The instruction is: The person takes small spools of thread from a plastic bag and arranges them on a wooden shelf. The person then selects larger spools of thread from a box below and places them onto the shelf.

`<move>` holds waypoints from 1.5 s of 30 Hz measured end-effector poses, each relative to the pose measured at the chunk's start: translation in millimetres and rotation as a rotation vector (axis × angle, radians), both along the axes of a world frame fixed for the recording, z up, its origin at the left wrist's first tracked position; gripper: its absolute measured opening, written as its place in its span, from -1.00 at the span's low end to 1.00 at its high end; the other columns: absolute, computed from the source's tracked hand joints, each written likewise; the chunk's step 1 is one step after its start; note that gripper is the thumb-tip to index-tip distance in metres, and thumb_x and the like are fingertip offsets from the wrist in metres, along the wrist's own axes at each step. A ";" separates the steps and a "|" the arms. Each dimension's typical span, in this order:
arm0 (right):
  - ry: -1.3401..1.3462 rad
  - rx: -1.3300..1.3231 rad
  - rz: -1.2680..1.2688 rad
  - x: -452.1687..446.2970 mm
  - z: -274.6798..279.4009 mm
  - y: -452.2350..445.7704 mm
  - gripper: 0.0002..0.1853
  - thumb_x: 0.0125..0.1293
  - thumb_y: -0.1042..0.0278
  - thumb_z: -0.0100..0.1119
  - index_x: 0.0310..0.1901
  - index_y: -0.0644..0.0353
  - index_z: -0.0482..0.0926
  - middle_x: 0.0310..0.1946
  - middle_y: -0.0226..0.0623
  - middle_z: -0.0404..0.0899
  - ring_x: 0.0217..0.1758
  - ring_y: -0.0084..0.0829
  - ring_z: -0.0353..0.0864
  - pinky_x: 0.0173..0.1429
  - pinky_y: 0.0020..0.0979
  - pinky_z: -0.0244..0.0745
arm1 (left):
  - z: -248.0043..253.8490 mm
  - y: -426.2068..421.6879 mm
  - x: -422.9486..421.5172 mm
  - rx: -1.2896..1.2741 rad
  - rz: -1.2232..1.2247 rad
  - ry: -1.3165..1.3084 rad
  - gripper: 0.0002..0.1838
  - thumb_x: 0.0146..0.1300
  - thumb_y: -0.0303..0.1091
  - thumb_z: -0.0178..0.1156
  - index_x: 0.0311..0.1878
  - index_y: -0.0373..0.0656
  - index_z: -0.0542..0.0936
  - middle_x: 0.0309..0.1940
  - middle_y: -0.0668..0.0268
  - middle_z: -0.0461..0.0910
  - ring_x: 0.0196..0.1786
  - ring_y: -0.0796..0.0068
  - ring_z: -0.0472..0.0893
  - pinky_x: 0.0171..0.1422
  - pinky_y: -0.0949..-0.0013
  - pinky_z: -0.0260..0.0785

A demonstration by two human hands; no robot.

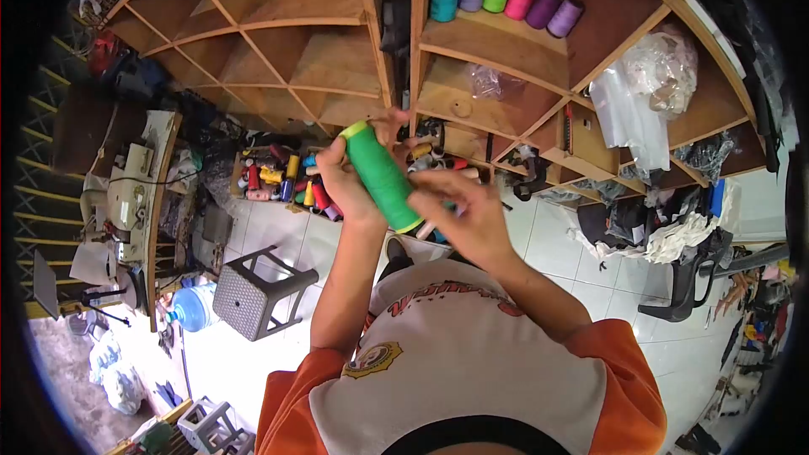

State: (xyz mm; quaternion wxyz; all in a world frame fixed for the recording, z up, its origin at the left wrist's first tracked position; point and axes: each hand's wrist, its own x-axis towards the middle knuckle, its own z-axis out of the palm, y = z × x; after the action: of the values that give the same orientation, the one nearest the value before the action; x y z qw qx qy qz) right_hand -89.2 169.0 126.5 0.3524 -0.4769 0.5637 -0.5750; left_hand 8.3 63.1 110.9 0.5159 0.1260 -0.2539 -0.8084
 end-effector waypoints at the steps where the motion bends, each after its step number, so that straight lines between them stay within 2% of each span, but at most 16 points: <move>1: 0.150 -0.047 0.014 2.2 3.0 1.2 -0.63 0.19 0.21 0.27 -0.10 0.34 0.55 -0.32 -0.21 0.65 -0.29 -0.45 0.67 -0.14 -0.45 0.55 | 2.1 1.9 -2.6 0.000 0.063 -0.056 -0.51 0.10 0.12 -0.17 -0.35 -0.15 0.46 -0.18 0.17 0.50 0.20 0.13 0.33 0.13 0.13 0.18; 2: 0.229 -0.090 -0.036 3.5 5.7 -0.7 -0.54 0.09 0.12 0.35 -0.11 0.34 0.56 -0.40 -0.17 0.65 -0.39 -0.41 0.67 -0.19 -0.42 0.55 | 2.2 0.7 -1.8 0.032 0.076 -0.101 -0.51 0.09 0.11 -0.18 -0.36 -0.17 0.46 -0.27 0.19 0.49 0.15 0.16 0.36 0.12 0.16 0.19; 6: 0.316 0.227 0.157 -13.8 6.1 -10.0 -0.46 0.03 0.01 0.38 -0.11 0.33 0.57 -0.39 -0.21 0.65 -0.36 -0.44 0.66 -0.21 -0.42 0.50 | -18.6 -11.2 -7.2 -0.326 -0.006 -0.169 -0.53 0.07 0.09 -0.14 -0.42 -0.20 0.41 -0.30 0.20 0.45 0.08 0.23 0.35 0.12 0.29 0.15; 9: -0.030 0.346 0.289 -31.1 -7.7 -19.3 -0.47 0.03 0.00 0.38 -0.13 0.32 0.58 -0.41 -0.28 0.64 -0.35 -0.50 0.62 -0.21 -0.45 0.48 | -13.6 -7.1 -15.1 -0.316 -0.019 -0.323 -0.54 0.09 0.03 -0.09 -0.43 -0.28 0.43 -0.24 0.16 0.45 -0.06 0.37 0.37 0.06 0.39 0.14; 10: -0.058 0.369 0.325 -36.2 -12.8 -22.1 -0.51 0.06 0.03 0.37 -0.14 0.31 0.59 -0.37 -0.31 0.64 -0.33 -0.54 0.61 -0.19 -0.50 0.47 | -24.5 -12.8 -13.9 -0.389 -0.084 -0.348 -0.54 0.15 -0.04 -0.06 -0.22 -0.32 0.49 -0.14 0.13 0.47 -0.06 0.41 0.37 0.03 0.42 0.19; 13: -0.180 0.492 0.395 -57.9 -8.6 -31.2 -0.54 0.09 0.10 0.35 -0.10 0.30 0.60 -0.30 -0.28 0.65 -0.29 -0.55 0.60 -0.12 -0.54 0.46 | -30.7 -14.3 -14.4 -0.294 -0.171 -0.565 -0.46 0.22 -0.04 -0.04 0.05 -0.35 0.43 -0.03 0.11 0.45 0.03 0.38 0.38 0.10 0.40 0.22; 15: -0.291 0.364 0.269 -76.2 -24.6 -45.2 -0.53 0.12 0.11 0.32 -0.03 0.27 0.60 -0.26 -0.26 0.65 -0.15 -0.58 0.56 0.01 -0.53 0.40 | -35.4 -21.7 -19.5 -0.421 -0.028 -0.594 -0.33 0.28 0.00 -0.02 0.30 -0.32 0.25 0.19 0.05 0.36 0.26 0.28 0.31 0.33 0.31 0.08; 17: -0.183 0.236 0.041 -105.6 -32.9 -73.0 -0.54 0.11 0.07 0.31 -0.06 0.25 0.61 -0.27 -0.25 0.64 -0.16 -0.58 0.55 -0.02 -0.49 0.41 | -43.9 -27.8 -15.6 -0.380 0.011 -0.642 -0.28 0.25 0.09 0.01 0.31 -0.27 0.26 0.13 0.22 0.40 0.20 0.40 0.31 0.26 0.29 0.08; 19: 0.154 0.239 -0.136 -140.5 -16.7 -109.9 -0.54 0.07 0.04 0.33 -0.11 0.23 0.63 -0.32 -0.28 0.65 -0.25 -0.55 0.58 -0.09 -0.42 0.44 | -52.8 -27.3 -10.4 -0.317 -0.013 -0.680 -0.29 0.27 0.07 0.00 0.31 -0.28 0.25 0.15 0.21 0.40 0.22 0.37 0.31 0.28 0.29 0.06; 21: 0.241 0.065 -0.293 -181.3 -40.1 -163.4 -0.56 0.04 0.03 0.35 -0.20 0.25 0.62 -0.40 -0.24 0.65 -0.34 -0.47 0.60 -0.17 -0.37 0.44 | -64.4 -23.2 -8.1 -0.292 -0.033 -0.692 -0.31 0.28 0.06 -0.01 0.31 -0.27 0.25 0.16 0.19 0.39 0.23 0.35 0.32 0.28 0.31 0.06; 23: 0.551 -0.103 -0.421 -203.9 -45.7 -204.0 -0.58 0.02 0.05 0.36 -0.27 0.28 0.60 -0.43 -0.13 0.64 -0.34 -0.27 0.64 -0.18 -0.31 0.46 | -76.6 -18.1 -10.1 -0.308 -0.049 -0.673 -0.33 0.29 0.04 -0.01 0.31 -0.26 0.26 0.16 0.18 0.40 0.22 0.34 0.33 0.26 0.35 0.09; 26: 0.719 0.033 -0.519 -217.2 -51.7 -246.5 -0.60 -0.01 0.09 0.37 -0.32 0.29 0.58 -0.41 -0.02 0.63 -0.30 -0.12 0.63 -0.20 -0.23 0.48 | -77.8 -6.1 -6.0 -0.237 -0.110 -0.732 -0.33 0.28 0.01 0.00 0.33 -0.25 0.23 0.16 0.13 0.39 0.23 0.32 0.35 0.26 0.33 0.11; 29: 0.710 -0.036 -0.550 -244.5 -95.0 -288.7 -0.60 -0.05 0.11 0.39 -0.32 0.29 0.58 -0.41 -0.01 0.62 -0.27 -0.05 0.62 -0.19 -0.17 0.49 | -98.2 1.1 1.3 -0.201 -0.106 -0.727 -0.36 0.28 -0.10 0.00 0.33 -0.26 0.20 0.15 0.11 0.39 0.20 0.34 0.36 0.23 0.36 0.14; 40: 0.807 -0.014 -0.513 -233.4 -94.0 -286.6 -0.61 -0.02 0.13 0.37 -0.30 0.30 0.57 -0.45 0.08 0.59 -0.29 0.01 0.60 -0.20 -0.11 0.47 | -129.9 -13.6 22.8 -0.169 -0.093 -0.713 -0.46 0.23 -0.41 0.07 0.28 -0.29 0.25 0.02 0.19 0.44 0.14 0.40 0.39 0.26 0.37 0.16; 44: 0.829 -0.076 -0.542 -244.3 -112.6 -291.3 -0.63 -0.01 0.12 0.37 -0.32 0.28 0.57 -0.48 0.07 0.58 -0.32 0.00 0.60 -0.22 -0.12 0.47 | -137.5 -14.9 22.0 -0.171 -0.131 -0.820 -0.46 0.25 -0.39 0.08 0.29 -0.26 0.25 0.03 0.18 0.44 0.10 0.42 0.42 0.19 0.37 0.23; 45: 0.834 -0.013 -0.572 -239.6 -107.3 -283.6 -0.65 0.02 0.14 0.36 -0.33 0.27 0.58 -0.49 -0.02 0.59 -0.36 -0.11 0.61 -0.24 -0.19 0.47 | -143.4 -13.1 23.0 -0.184 -0.118 -0.819 -0.48 0.26 -0.37 0.08 0.28 -0.26 0.26 0.00 0.18 0.47 0.05 0.43 0.44 0.14 0.39 0.26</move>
State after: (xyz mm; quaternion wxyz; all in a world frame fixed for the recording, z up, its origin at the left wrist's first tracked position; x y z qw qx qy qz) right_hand -328.8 -114.6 19.2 -0.0773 -0.4946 0.7611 -0.4125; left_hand 31.4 49.9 -32.5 0.3343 0.3757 -0.5158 -0.6936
